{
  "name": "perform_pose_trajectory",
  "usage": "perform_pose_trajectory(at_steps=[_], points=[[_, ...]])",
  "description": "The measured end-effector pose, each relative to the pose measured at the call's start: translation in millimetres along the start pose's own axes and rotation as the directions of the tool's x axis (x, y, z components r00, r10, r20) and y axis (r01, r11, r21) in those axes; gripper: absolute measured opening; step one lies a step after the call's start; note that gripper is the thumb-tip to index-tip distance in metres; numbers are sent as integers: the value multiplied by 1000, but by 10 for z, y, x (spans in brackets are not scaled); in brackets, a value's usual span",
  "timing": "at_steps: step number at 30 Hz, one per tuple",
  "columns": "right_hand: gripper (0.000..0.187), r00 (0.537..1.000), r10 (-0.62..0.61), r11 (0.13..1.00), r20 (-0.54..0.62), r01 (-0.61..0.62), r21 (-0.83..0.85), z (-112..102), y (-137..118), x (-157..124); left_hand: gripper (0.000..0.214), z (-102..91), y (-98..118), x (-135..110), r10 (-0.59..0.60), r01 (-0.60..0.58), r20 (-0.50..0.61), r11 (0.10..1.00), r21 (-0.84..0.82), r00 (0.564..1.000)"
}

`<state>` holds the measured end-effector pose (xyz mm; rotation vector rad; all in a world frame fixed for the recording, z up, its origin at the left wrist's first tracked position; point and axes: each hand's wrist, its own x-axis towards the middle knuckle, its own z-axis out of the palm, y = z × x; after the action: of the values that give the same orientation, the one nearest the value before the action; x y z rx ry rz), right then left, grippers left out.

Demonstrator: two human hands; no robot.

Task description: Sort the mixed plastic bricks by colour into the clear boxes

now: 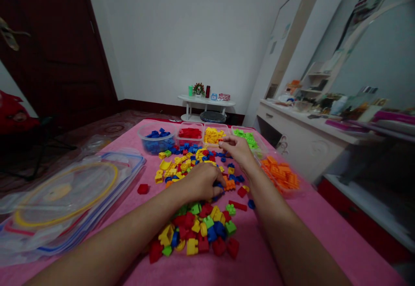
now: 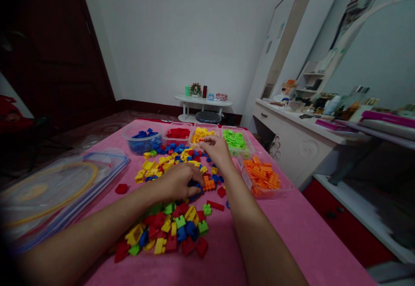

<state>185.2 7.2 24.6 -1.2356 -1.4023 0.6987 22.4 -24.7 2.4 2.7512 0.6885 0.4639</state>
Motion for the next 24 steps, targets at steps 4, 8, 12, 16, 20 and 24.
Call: perform_pose_trajectory(at_steps=[4,8,12,16,20,24], points=[[16,994,84,996,63,-85,10,-19,-10,-16,19,-130,-181,-17,-221,221,-20,973,69,975],[26,966,219,934,141,-249,256,-52,-97,-69,19,-215,-383,-40,-344,345,-19,934,97,939],[37,953,249,821,171,-301,485,-115,-186,-101,21,-292,-536,-69,-436,443,-87,890,106,896],[24,935,206,964,290,-245,105,-216,-170,-81,27,-302,-585,-76,-367,412,-261,900,144,893],[10,815,339,876,470,-92,-473,-280,-68,-69,36,-182,-520,-39,-84,98,-180,993,70,980],[17,823,388,757,416,-26,-653,-180,86,-131,35,-62,-447,-13,1,5,-87,997,73,996]])
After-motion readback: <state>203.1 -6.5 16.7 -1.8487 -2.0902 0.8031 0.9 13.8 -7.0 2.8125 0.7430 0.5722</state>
